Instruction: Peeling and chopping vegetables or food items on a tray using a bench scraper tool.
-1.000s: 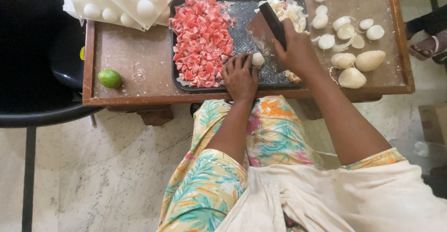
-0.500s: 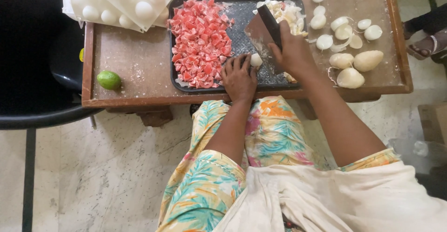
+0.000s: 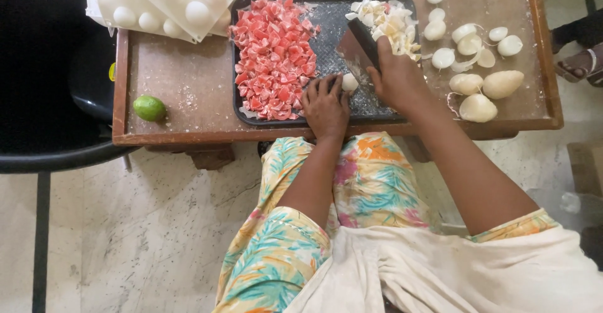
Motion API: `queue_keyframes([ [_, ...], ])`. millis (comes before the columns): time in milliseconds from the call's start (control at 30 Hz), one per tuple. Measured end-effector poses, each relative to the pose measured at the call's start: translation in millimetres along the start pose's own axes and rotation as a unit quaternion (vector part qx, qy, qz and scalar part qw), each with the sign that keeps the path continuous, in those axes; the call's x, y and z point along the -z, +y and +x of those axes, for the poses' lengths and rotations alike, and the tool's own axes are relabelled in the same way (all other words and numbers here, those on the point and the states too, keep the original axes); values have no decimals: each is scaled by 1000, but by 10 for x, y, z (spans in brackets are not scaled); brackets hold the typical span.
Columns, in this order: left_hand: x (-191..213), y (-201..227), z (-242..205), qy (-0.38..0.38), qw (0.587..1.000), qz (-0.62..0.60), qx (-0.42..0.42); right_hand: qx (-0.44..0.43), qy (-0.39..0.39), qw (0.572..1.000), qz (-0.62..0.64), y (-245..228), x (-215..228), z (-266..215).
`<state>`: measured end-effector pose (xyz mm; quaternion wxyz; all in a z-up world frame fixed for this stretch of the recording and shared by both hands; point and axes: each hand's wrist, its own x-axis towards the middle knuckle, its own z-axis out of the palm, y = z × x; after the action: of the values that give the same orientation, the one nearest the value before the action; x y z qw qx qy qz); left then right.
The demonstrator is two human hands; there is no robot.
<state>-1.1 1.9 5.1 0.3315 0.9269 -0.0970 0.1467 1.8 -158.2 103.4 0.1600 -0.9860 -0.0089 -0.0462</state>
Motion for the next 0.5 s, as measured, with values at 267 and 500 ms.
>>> queue_keyframes([
  [267, -40, -16, -4, -5, 1000, -1, 3, -3, -5, 1000, 15, -26, 3, 139],
  [500, -108, -29, -19, 19, 1000, 3, 20, -12, -16, 1000, -3, -102, -5, 237],
])
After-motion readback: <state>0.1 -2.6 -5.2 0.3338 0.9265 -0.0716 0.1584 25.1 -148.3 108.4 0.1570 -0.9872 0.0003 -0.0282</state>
